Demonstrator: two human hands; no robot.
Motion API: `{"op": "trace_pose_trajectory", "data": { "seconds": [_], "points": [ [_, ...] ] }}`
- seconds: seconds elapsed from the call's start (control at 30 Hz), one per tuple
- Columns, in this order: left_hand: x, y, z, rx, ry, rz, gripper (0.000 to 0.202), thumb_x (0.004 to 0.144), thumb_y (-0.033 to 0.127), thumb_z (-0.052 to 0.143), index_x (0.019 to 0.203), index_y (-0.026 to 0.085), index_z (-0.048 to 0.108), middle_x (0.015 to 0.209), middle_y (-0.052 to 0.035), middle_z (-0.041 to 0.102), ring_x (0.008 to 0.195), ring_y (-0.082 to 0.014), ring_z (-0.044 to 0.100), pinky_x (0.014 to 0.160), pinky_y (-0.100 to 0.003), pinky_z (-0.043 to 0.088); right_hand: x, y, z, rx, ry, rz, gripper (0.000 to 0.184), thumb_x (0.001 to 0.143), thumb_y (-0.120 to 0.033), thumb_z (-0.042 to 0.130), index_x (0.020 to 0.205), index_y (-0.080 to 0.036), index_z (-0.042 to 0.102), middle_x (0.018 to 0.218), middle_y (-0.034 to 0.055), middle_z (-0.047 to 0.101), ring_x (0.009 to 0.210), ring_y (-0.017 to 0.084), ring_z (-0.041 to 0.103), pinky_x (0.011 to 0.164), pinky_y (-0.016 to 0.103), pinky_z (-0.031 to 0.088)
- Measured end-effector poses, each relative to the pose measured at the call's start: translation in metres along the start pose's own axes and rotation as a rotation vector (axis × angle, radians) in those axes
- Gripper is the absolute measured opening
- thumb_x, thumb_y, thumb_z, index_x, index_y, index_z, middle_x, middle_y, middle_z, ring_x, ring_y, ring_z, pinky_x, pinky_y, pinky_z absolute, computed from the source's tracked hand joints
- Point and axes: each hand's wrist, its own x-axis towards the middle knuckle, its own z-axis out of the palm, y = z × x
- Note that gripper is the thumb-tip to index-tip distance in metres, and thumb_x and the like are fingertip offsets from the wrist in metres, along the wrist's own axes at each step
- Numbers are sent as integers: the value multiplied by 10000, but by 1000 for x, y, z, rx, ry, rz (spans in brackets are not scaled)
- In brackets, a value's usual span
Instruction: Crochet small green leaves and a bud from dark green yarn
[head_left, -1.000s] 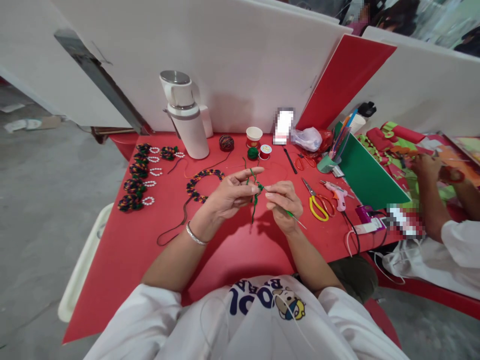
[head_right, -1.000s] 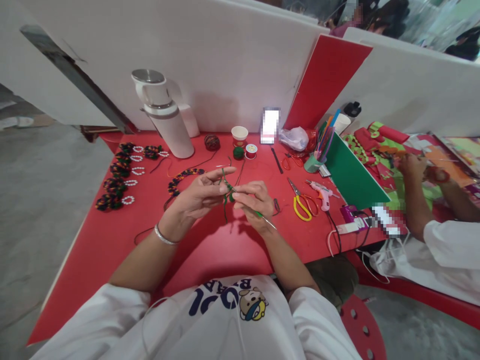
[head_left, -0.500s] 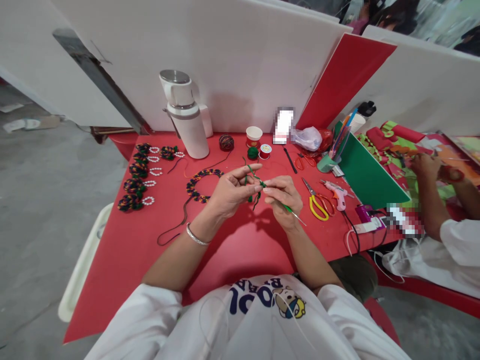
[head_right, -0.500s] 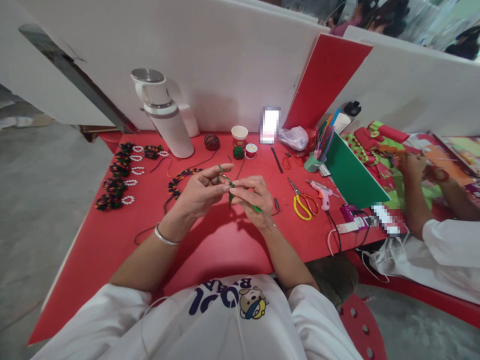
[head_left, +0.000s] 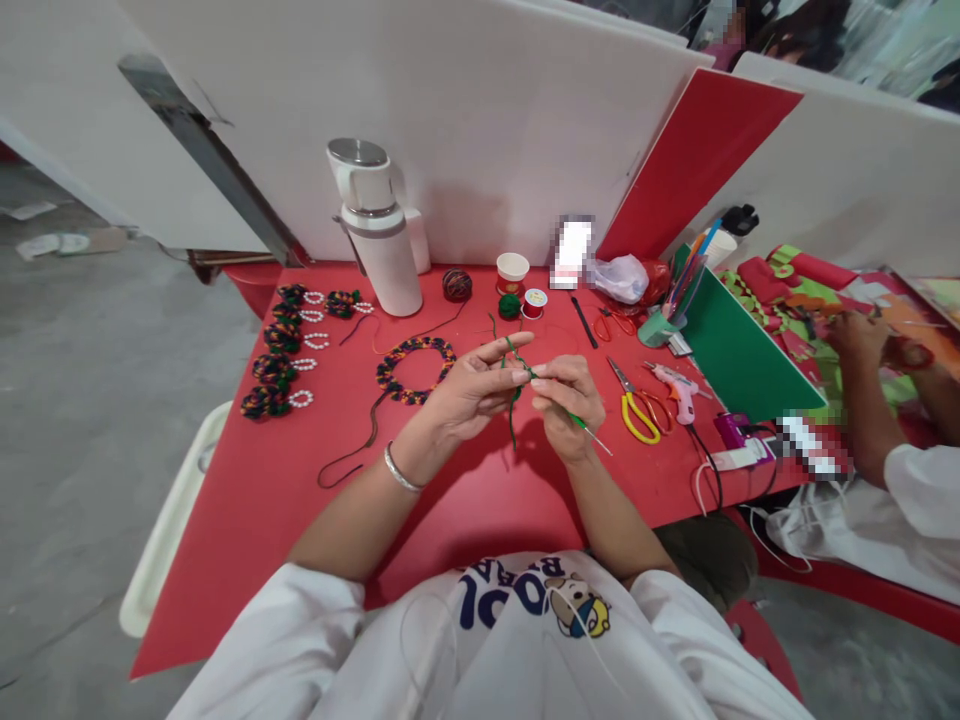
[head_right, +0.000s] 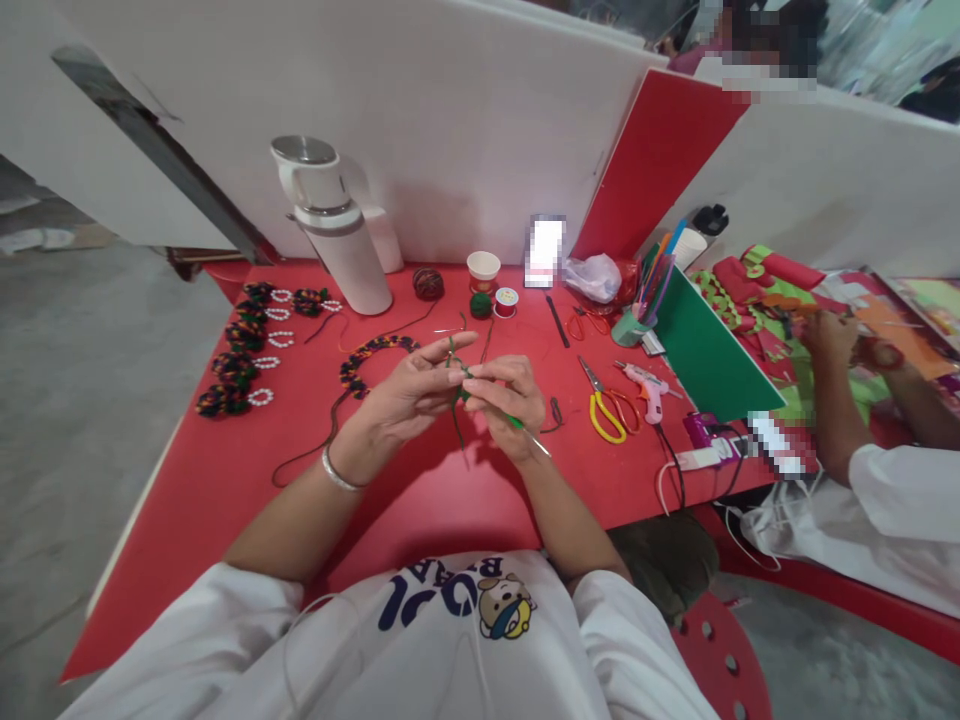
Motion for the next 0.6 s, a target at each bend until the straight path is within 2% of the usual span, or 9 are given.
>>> {"op": "trace_pose_trajectory", "data": {
  "seconds": [0.2, 0.6],
  "points": [
    [-2, 2, 3, -1, 34, 5, 629, 579, 113, 968, 1171, 150, 761, 609, 65, 640, 355, 15, 326, 393, -154, 153, 4, 7, -17, 17, -116, -26, 231, 979, -445, 697, 1200, -430, 765, 1119, 25, 777, 970, 221, 689, 800, 433, 580],
    [-3, 3, 5, -12, 55, 5, 556, 577, 91, 950, 1102, 164, 783, 663, 48, 678, 345, 20, 332, 382, -150, 164, 0, 8, -24, 54, -129, -12, 293, 966, -405, 724, 1255, -448, 748, 1092, 1, 814, 942, 210, 698, 834, 432, 565]
  ]
}}
